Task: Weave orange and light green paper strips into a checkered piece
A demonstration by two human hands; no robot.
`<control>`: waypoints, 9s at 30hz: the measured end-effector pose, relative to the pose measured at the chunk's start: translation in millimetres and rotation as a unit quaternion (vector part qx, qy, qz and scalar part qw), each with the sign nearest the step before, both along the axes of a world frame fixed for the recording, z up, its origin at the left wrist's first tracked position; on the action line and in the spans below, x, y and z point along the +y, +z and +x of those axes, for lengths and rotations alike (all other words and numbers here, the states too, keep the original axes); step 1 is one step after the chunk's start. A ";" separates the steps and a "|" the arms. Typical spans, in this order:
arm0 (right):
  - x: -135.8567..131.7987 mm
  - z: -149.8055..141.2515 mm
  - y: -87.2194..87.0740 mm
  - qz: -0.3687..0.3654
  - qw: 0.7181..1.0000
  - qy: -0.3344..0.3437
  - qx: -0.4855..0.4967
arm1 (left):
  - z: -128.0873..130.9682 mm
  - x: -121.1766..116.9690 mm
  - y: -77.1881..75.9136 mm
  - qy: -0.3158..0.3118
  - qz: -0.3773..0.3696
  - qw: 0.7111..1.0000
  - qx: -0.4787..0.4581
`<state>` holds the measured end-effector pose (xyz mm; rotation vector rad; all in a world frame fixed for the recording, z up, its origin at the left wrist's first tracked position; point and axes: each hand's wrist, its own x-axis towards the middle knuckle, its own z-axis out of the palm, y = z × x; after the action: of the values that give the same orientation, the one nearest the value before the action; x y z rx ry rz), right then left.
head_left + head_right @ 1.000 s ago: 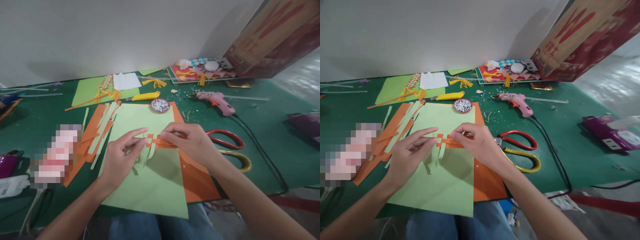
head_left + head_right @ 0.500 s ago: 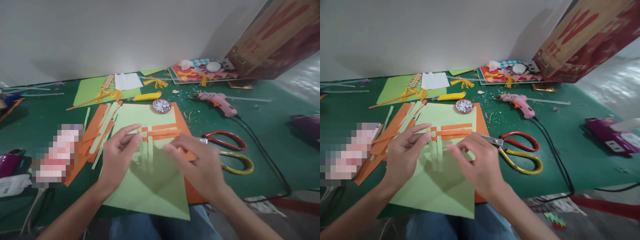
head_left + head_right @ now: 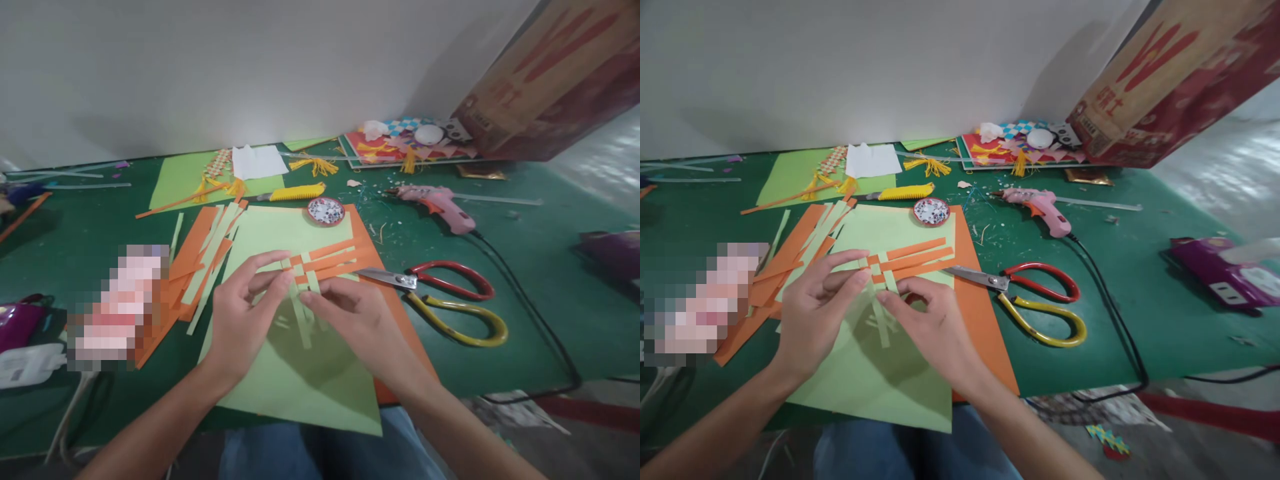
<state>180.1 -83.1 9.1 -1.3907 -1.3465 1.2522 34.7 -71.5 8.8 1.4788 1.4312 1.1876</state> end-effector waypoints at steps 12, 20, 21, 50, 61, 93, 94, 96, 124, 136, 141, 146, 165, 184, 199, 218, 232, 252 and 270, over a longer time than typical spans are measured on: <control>0.5 2.9 2.1 -0.030 0.999 0.009 0.026 | 0.0 -0.2 0.9 -0.021 0.010 1.000 -0.008; 0.2 2.7 -0.9 -0.093 0.989 -0.034 0.112 | -0.3 -0.9 2.5 -0.045 0.018 0.999 -0.010; 0.0 2.8 -1.1 -0.091 0.988 -0.046 0.112 | -0.3 -1.0 2.6 -0.047 0.023 0.999 -0.008; 1.0 7.8 -4.8 -0.140 0.975 -0.027 0.170 | -2.3 -1.4 3.3 -0.075 0.034 0.997 0.001; 2.3 9.8 -7.2 -0.163 0.958 0.022 0.236 | -3.7 -0.2 2.2 -0.089 0.034 0.995 -0.012; 1.9 11.3 -12.4 -0.150 0.959 -0.058 0.233 | -2.1 0.9 4.1 -0.081 0.048 0.995 -0.038; 1.6 11.3 -12.8 -0.156 0.956 -0.059 0.241 | -2.1 1.0 4.0 -0.077 0.044 0.995 -0.041; 1.0 11.1 -13.3 -0.166 0.949 -0.054 0.262 | -1.8 1.3 3.8 -0.072 0.037 0.996 -0.044; 0.9 10.3 -13.5 -0.146 0.959 -0.097 0.224 | -2.8 0.5 2.6 -0.082 0.008 0.996 -0.031; 2.0 13.3 -12.5 -0.122 0.973 -0.013 0.194 | -2.2 -0.9 2.1 -0.041 0.045 0.998 0.016; 1.9 11.3 -11.0 -0.130 0.972 -0.010 0.193 | -3.0 -2.1 0.3 -0.025 0.072 0.996 0.035; 2.0 10.1 -10.2 -0.110 0.978 -0.005 0.179 | -3.1 -2.5 0.2 -0.031 0.077 0.995 0.047; -1.2 14.0 -7.4 -0.124 0.990 -0.003 0.072 | -2.4 -2.5 -1.4 -0.056 0.102 0.991 0.072; 0.3 14.3 -11.4 -0.131 0.961 0.023 0.243 | -3.1 -2.1 1.3 -0.167 0.036 0.985 -0.040; 1.5 16.0 -13.3 -0.096 0.967 0.050 0.231 | -3.6 -1.9 -0.1 -0.184 0.033 0.981 -0.055; 0.7 19.2 -11.6 -0.110 0.971 0.062 0.205 | -3.5 -2.1 1.3 -0.149 0.048 0.987 -0.041; 1.8 19.5 -9.3 -0.109 0.979 0.047 0.164 | -3.0 -2.6 1.2 -0.094 0.073 0.993 -0.004; 2.4 19.6 -6.1 -0.038 0.996 -0.007 0.079 | -3.3 -0.8 2.3 -0.149 0.009 0.989 0.007; 4.3 22.2 -7.3 -0.026 0.998 -0.001 0.061 | -4.0 -2.1 0.3 -0.155 0.023 0.988 0.014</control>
<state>202.4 -78.9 1.7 -1.3281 -1.2361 1.3564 30.7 -73.7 9.0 1.6842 1.1465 1.0150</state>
